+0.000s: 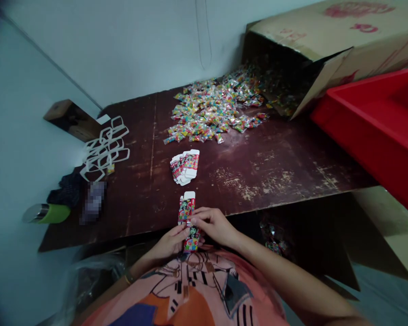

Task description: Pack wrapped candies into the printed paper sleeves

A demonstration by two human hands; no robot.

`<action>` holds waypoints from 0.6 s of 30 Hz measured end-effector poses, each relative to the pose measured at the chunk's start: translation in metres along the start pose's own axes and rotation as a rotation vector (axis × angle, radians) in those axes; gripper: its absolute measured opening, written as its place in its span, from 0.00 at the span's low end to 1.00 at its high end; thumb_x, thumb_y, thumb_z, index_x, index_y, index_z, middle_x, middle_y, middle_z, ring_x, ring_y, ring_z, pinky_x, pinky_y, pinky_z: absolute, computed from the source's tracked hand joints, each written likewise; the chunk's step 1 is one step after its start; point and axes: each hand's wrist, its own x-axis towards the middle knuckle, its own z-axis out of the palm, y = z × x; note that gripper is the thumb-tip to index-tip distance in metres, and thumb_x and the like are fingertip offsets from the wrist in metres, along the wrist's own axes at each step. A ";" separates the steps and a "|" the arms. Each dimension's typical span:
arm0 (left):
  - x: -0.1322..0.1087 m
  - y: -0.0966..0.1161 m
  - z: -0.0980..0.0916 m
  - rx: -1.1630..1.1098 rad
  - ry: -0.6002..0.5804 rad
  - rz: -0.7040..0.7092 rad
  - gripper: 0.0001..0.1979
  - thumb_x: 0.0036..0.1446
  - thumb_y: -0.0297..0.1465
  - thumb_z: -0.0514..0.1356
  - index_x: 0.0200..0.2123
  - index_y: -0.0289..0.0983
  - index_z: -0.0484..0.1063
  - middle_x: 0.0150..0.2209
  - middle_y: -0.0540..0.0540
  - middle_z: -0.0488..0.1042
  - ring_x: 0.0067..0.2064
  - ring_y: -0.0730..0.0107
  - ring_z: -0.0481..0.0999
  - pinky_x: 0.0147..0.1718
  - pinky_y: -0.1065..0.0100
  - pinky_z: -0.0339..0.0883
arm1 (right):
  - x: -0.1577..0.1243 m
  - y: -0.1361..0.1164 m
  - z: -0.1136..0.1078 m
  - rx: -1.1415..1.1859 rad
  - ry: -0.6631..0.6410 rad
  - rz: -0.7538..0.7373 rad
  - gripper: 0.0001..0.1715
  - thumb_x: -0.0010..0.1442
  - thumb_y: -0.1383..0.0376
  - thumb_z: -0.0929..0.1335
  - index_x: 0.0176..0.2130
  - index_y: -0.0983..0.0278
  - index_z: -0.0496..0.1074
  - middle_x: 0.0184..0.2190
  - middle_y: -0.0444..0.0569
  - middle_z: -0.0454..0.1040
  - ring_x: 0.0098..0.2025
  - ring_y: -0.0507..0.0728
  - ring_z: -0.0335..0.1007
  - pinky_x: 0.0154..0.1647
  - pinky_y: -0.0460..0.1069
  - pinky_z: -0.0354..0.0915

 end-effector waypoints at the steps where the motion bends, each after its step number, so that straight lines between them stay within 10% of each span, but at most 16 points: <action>1: -0.001 -0.002 -0.001 -0.001 0.005 0.000 0.27 0.53 0.38 0.63 0.55 0.36 0.65 0.47 0.41 0.75 0.50 0.54 0.73 0.52 0.55 0.61 | -0.005 -0.001 0.001 -0.075 0.018 -0.077 0.17 0.63 0.57 0.65 0.45 0.62 0.77 0.45 0.52 0.73 0.44 0.55 0.70 0.47 0.52 0.67; 8: -0.011 0.030 0.003 0.256 0.112 0.149 0.28 0.52 0.35 0.63 0.56 0.39 0.64 0.47 0.42 0.74 0.48 0.57 0.72 0.48 0.60 0.62 | 0.005 0.003 -0.015 -0.392 0.043 -0.230 0.17 0.66 0.60 0.61 0.50 0.57 0.73 0.51 0.51 0.69 0.53 0.57 0.63 0.55 0.56 0.60; 13: -0.042 0.075 -0.017 0.637 0.254 0.238 0.14 0.46 0.31 0.66 0.38 0.35 0.73 0.35 0.47 0.74 0.39 0.64 0.71 0.40 0.68 0.62 | 0.039 0.028 -0.009 -0.767 -0.054 -0.428 0.19 0.63 0.60 0.64 0.53 0.56 0.69 0.52 0.50 0.71 0.59 0.60 0.58 0.62 0.61 0.47; 18: -0.066 0.075 -0.043 0.656 0.169 0.061 0.15 0.41 0.35 0.69 0.33 0.38 0.70 0.28 0.52 0.68 0.30 0.71 0.66 0.30 0.72 0.58 | 0.105 0.030 -0.077 -0.893 0.318 -0.398 0.14 0.66 0.63 0.61 0.42 0.59 0.75 0.47 0.49 0.74 0.54 0.57 0.64 0.58 0.57 0.53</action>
